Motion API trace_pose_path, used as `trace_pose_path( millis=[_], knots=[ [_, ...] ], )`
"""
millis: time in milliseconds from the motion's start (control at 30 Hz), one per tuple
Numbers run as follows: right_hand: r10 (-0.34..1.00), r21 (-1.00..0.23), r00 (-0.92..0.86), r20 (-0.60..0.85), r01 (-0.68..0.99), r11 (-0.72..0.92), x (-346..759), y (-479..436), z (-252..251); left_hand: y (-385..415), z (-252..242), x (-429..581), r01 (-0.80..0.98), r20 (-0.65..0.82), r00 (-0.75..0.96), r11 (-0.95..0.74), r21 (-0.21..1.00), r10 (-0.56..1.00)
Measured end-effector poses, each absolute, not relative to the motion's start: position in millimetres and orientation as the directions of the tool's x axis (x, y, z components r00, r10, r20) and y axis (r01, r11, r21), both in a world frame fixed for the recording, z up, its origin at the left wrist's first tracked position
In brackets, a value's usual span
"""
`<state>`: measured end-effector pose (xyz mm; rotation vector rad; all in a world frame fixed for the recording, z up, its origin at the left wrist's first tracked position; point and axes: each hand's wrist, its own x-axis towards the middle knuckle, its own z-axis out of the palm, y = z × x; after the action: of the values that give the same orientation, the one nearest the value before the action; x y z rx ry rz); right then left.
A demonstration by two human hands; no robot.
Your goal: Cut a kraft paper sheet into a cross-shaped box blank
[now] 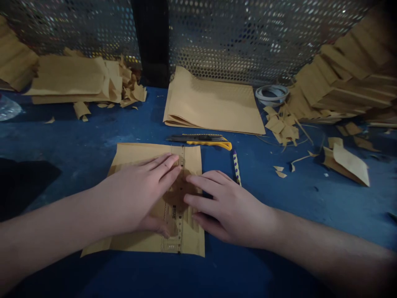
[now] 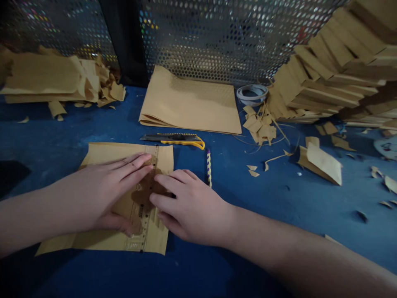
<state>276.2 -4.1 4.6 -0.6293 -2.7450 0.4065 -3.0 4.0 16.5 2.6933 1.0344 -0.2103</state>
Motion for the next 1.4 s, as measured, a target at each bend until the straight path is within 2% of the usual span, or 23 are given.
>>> trace_pose_path(
  millis=[900, 1400],
  knots=[
    [0.458, -0.323, -0.86, 0.226, 0.378, 0.868, 276.3, -3.8, 2.5, 3.9, 16.5, -5.1, 0.688, -0.216, 0.725, -0.691, 0.221, 0.653],
    [0.456, -0.335, -0.859, 0.231, 0.37, 0.867, 275.9, -3.7, 4.1, 4.3, 21.3, 1.4, 0.676, -0.237, 0.735, -0.713, 0.184, 0.636]
  ],
)
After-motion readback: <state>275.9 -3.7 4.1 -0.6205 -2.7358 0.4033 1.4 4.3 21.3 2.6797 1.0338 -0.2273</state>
